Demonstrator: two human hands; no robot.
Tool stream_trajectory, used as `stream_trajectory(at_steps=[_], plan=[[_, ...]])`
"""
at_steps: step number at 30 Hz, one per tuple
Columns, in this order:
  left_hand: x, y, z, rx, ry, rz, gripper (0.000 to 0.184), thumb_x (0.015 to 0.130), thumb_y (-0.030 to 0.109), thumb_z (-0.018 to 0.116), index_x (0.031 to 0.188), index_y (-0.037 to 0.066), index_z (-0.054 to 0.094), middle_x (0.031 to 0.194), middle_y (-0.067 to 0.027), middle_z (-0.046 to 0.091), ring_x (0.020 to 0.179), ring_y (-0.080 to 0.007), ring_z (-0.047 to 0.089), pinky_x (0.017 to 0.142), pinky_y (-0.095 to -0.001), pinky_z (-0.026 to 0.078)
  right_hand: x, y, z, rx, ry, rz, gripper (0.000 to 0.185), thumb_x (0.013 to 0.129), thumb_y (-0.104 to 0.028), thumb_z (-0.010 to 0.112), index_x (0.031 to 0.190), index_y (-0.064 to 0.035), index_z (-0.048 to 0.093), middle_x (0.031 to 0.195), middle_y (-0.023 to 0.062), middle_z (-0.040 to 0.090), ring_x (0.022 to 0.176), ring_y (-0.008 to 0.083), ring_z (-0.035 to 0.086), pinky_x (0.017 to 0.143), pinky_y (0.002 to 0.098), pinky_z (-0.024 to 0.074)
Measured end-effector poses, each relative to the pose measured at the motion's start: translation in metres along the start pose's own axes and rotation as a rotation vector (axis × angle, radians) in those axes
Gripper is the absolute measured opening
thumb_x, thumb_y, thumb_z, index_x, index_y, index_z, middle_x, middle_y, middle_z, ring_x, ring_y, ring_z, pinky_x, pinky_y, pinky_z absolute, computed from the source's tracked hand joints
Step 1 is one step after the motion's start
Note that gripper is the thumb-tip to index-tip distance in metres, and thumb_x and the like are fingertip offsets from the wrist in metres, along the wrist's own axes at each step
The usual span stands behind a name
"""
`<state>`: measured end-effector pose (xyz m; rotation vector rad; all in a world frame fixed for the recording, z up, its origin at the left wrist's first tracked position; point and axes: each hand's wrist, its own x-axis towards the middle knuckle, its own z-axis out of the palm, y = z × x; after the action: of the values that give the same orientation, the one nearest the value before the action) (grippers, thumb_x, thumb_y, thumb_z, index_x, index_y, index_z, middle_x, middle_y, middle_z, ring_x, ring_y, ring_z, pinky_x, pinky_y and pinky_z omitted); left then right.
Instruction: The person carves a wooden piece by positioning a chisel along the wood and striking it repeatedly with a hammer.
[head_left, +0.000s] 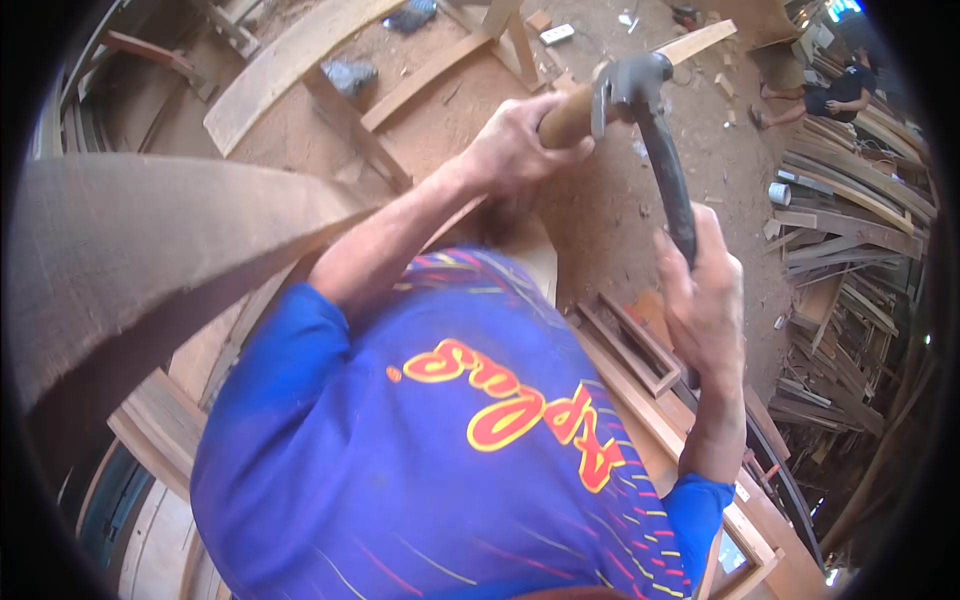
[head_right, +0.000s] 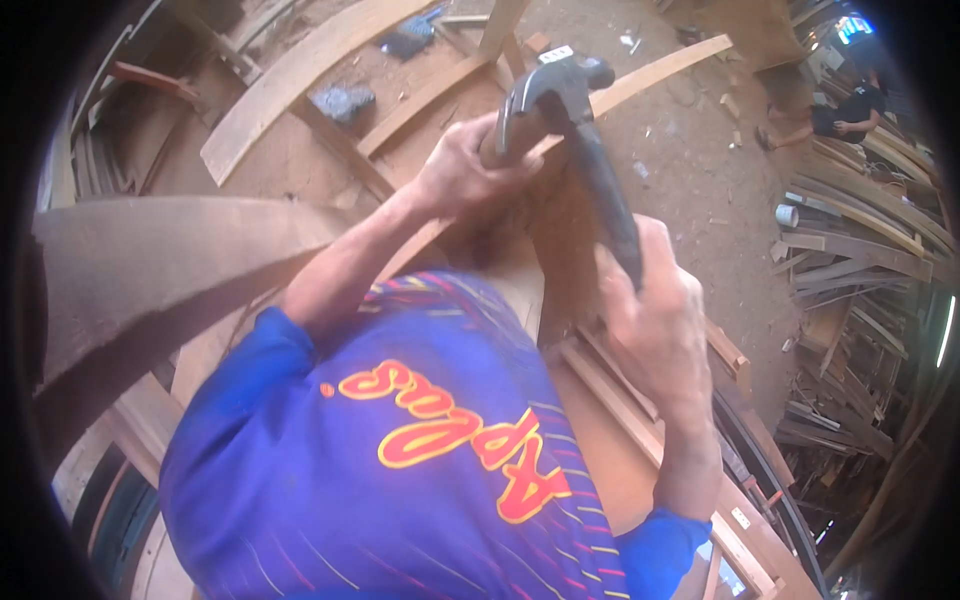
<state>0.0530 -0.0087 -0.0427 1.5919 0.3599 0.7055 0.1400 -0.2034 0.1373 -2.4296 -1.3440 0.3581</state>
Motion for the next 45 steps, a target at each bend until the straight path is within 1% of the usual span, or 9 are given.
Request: stream_trajectory(at_steps=[3, 5, 9, 12, 18, 28, 34, 40, 45], plan=[[0.001, 0.003, -0.004, -0.056, -0.066, -0.096, 0.040, 0.089, 0.024, 0.079, 0.122, 0.004, 0.068, 0.102, -0.0031, 0.070, 0.094, -0.0098, 0.063, 0.086, -0.0299, 0.053, 0.003, 0.001, -0.028, 0.059, 0.205, -0.015, 0.027, 0.103, -0.019, 0.058, 0.126, -0.0046, 0.058, 0.069, -0.0002, 0.054, 0.054, 0.0156, 0.053, 0.050, 0.0326, 0.0406], [0.003, 0.005, -0.003, -0.045, -0.081, -0.128, 0.041, 0.089, 0.024, 0.079, 0.123, 0.004, 0.067, 0.103, -0.0033, 0.070, 0.096, -0.0099, 0.063, 0.087, -0.0299, 0.052, 0.010, -0.006, -0.052, 0.561, 0.437, -0.160, 0.028, 0.105, -0.022, 0.055, 0.120, 0.0017, 0.059, 0.070, -0.0016, 0.046, 0.052, 0.0092, 0.044, 0.047, 0.0261, 0.0365], [0.008, 0.013, -0.008, -0.040, -0.153, -0.190, 0.044, 0.089, 0.025, 0.080, 0.124, 0.004, 0.066, 0.105, -0.0031, 0.069, 0.098, -0.0101, 0.063, 0.088, -0.0302, 0.052, 0.030, -0.002, -0.062, 0.684, 0.732, -0.182, 0.024, 0.107, -0.015, 0.051, 0.121, 0.0023, 0.058, 0.070, 0.0000, 0.047, 0.052, 0.0062, 0.042, 0.045, 0.0214, 0.0358], [0.016, 0.011, -0.003, -0.080, -0.078, 0.027, 0.041, 0.090, 0.028, 0.078, 0.122, 0.005, 0.067, 0.105, -0.0064, 0.070, 0.097, -0.0134, 0.065, 0.088, -0.0324, 0.053, 0.028, 0.010, -0.018, 0.617, 0.603, -0.156, 0.025, 0.106, -0.018, 0.054, 0.117, 0.0036, 0.059, 0.068, -0.0023, 0.048, 0.050, 0.0049, 0.045, 0.044, 0.0202, 0.0358], [0.058, -0.001, 0.016, 0.160, -0.105, -0.188, 0.036, 0.093, 0.029, 0.071, 0.119, 0.004, 0.066, 0.101, -0.0159, 0.072, 0.097, -0.0219, 0.070, 0.088, -0.0373, 0.054, 0.046, 0.032, 0.059, 0.697, 0.398, 0.046, 0.023, 0.105, -0.019, 0.058, 0.117, 0.0007, 0.058, 0.070, -0.0003, 0.053, 0.050, 0.0046, 0.048, 0.044, 0.0211, 0.0381], [0.016, 0.016, 0.010, 0.141, -0.016, 0.087, 0.035, 0.092, 0.025, 0.072, 0.117, 0.002, 0.065, 0.096, -0.0185, 0.075, 0.093, -0.0286, 0.075, 0.079, -0.0411, 0.057, 0.037, 0.076, 0.105, 0.870, 0.375, 0.358, 0.022, 0.106, -0.024, 0.058, 0.109, -0.0019, 0.055, 0.069, -0.0008, 0.050, 0.049, 0.0050, 0.047, 0.042, 0.0218, 0.0396], [0.054, 0.018, 0.021, 0.147, -0.250, -0.340, 0.028, 0.092, 0.026, 0.070, 0.106, 0.001, 0.070, 0.088, -0.0148, 0.074, 0.082, -0.0202, 0.071, 0.074, -0.0369, 0.055, 0.031, 0.101, 0.122, 0.906, 0.379, 0.500, 0.024, 0.106, -0.027, 0.058, 0.102, -0.0039, 0.052, 0.069, -0.0008, 0.049, 0.050, 0.0057, 0.048, 0.043, 0.0231, 0.0401], [0.050, 0.059, 0.026, 0.056, -0.032, 0.031, 0.033, 0.090, 0.023, 0.078, 0.115, 0.005, 0.069, 0.090, -0.0064, 0.073, 0.086, -0.0125, 0.068, 0.077, -0.0307, 0.056, 0.033, 0.101, 0.130, 1.151, 0.392, 0.454, 0.024, 0.106, -0.026, 0.058, 0.101, -0.0030, 0.053, 0.071, 0.0000, 0.050, 0.050, 0.0061, 0.047, 0.042, 0.0241, 0.0405], [0.052, 0.070, 0.024, -0.004, 0.024, -0.022, 0.022, 0.090, 0.022, 0.080, 0.098, 0.004, 0.069, 0.081, 0.0017, 0.068, 0.073, -0.0048, 0.062, 0.066, -0.0257, 0.052, 0.027, 0.103, 0.130, 1.100, 0.417, 0.441, 0.027, 0.106, -0.028, 0.060, 0.106, -0.0013, 0.054, 0.073, 0.0004, 0.052, 0.050, 0.0049, 0.048, 0.042, 0.0224, 0.0402]])
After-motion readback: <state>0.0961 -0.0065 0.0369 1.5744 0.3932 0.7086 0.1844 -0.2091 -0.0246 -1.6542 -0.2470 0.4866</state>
